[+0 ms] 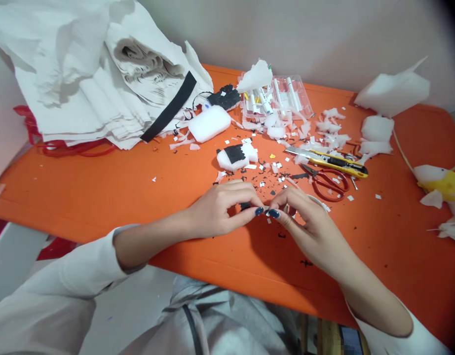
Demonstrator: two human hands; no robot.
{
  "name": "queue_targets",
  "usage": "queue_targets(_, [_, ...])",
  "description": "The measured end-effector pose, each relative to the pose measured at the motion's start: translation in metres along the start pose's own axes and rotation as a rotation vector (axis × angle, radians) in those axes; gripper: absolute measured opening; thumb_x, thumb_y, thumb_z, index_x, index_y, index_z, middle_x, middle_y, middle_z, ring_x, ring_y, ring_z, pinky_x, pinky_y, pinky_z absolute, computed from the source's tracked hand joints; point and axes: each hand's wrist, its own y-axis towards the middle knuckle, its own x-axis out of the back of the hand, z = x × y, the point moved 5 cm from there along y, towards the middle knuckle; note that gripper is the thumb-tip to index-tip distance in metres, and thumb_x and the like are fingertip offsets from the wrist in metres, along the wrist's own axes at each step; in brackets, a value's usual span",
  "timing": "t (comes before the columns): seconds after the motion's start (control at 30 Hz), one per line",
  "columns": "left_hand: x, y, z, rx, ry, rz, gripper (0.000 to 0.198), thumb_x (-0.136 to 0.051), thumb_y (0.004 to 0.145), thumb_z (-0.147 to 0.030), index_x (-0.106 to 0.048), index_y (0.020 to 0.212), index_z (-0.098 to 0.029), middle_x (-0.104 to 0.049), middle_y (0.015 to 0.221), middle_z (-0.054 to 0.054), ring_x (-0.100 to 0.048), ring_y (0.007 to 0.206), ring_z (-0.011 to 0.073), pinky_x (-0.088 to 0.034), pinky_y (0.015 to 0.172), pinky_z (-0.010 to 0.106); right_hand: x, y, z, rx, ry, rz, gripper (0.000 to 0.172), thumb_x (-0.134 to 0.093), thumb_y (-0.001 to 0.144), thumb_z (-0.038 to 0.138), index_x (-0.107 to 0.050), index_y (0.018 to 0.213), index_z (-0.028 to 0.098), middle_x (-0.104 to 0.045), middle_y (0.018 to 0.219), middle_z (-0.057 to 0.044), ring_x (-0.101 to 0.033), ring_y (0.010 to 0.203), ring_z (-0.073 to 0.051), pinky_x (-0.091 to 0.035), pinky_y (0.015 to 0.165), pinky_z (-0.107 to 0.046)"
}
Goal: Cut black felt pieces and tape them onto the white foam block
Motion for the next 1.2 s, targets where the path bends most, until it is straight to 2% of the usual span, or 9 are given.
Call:
queue_targets(0.1, [-0.005, 0.001, -0.001, 0.055, -0.123, 0.047, 0.012, -0.053, 0.091, -0.023, -0.063, 0.087, -0.018, -0.066, 0.087, 0.003, -0.058, 0.082, 0.0139, -0.041, 0.074, 0.024, -0.002, 0.000, 0.005, 0.094, -0.142, -0.013, 0.011, -0.046, 0.095, 0.014, -0.053, 0.089, 0.021, -0.057, 0.088, -0.004, -0.051, 0.081, -0.018, -0.039, 0.071, -0.030])
queue_targets(0.23, [-0.010, -0.001, 0.004, 0.194, -0.261, 0.063, 0.012, -0.056, 0.090, -0.027, -0.061, 0.085, -0.018, -0.059, 0.079, 0.000, -0.048, 0.066, 0.0097, -0.036, 0.061, 0.022, -0.002, -0.001, 0.006, 0.095, -0.165, -0.077, 0.008, -0.050, 0.094, 0.017, -0.052, 0.089, 0.022, -0.059, 0.086, -0.004, -0.053, 0.079, -0.018, -0.040, 0.068, -0.030])
queue_targets(0.33, [-0.012, -0.002, 0.010, 0.318, -0.392, 0.023, 0.020, -0.055, 0.090, -0.035, -0.057, 0.082, -0.017, -0.053, 0.075, -0.001, -0.044, 0.063, 0.0098, -0.032, 0.056, 0.022, 0.003, -0.005, 0.010, 0.151, -0.226, -0.252, 0.005, -0.054, 0.093, 0.018, -0.055, 0.092, 0.023, -0.062, 0.086, -0.004, -0.056, 0.079, -0.019, -0.042, 0.068, -0.032])
queue_targets(0.4, [-0.013, -0.002, 0.012, 0.370, -0.461, -0.021, 0.020, -0.056, 0.089, -0.035, -0.054, 0.080, -0.017, -0.051, 0.074, -0.001, -0.046, 0.066, 0.0105, -0.033, 0.058, 0.023, 0.005, -0.010, 0.016, 0.241, -0.354, -0.357, 0.012, -0.058, 0.091, 0.015, -0.059, 0.098, 0.024, -0.067, 0.090, -0.005, -0.057, 0.081, -0.020, -0.043, 0.071, -0.034])
queue_targets(0.53, [-0.013, -0.002, 0.014, 0.409, -0.524, -0.087, 0.017, -0.056, 0.086, -0.031, -0.054, 0.078, -0.016, -0.052, 0.073, 0.000, -0.048, 0.070, 0.0119, -0.035, 0.061, 0.023, 0.001, -0.014, 0.018, 0.324, -0.506, -0.385, 0.022, -0.065, 0.086, 0.014, -0.065, 0.104, 0.027, -0.073, 0.096, -0.005, -0.060, 0.083, -0.021, -0.044, 0.075, -0.037])
queue_targets(0.7, [-0.014, -0.004, 0.014, 0.417, -0.546, -0.143, 0.017, -0.057, 0.085, -0.031, -0.054, 0.078, -0.016, -0.049, 0.071, -0.001, -0.045, 0.066, 0.0115, -0.034, 0.059, 0.024, -0.002, -0.010, 0.016, 0.330, -0.374, -0.432, 0.017, -0.067, 0.085, 0.014, -0.069, 0.098, 0.025, -0.073, 0.087, -0.003, -0.062, 0.079, -0.019, -0.046, 0.071, -0.035])
queue_targets(1.0, [-0.015, -0.006, 0.008, 0.253, -0.416, -0.120, 0.012, -0.053, 0.090, -0.023, -0.054, 0.080, -0.016, -0.050, 0.078, -0.001, -0.043, 0.065, 0.0091, -0.034, 0.059, 0.024, -0.005, -0.007, 0.004, 0.106, -0.005, -0.351, 0.009, -0.066, 0.086, 0.015, -0.070, 0.089, 0.022, -0.068, 0.081, -0.002, -0.059, 0.078, -0.016, -0.046, 0.072, -0.032])
queue_targets(1.2, [-0.014, -0.008, 0.006, 0.192, -0.371, -0.124, 0.013, -0.054, 0.091, -0.020, -0.054, 0.079, -0.016, -0.050, 0.079, -0.002, -0.044, 0.065, 0.0072, -0.034, 0.058, 0.022, -0.004, -0.003, 0.001, 0.037, 0.098, -0.303, 0.009, -0.064, 0.086, 0.015, -0.069, 0.083, 0.021, -0.066, 0.078, 0.000, -0.057, 0.073, -0.014, -0.044, 0.067, -0.028])
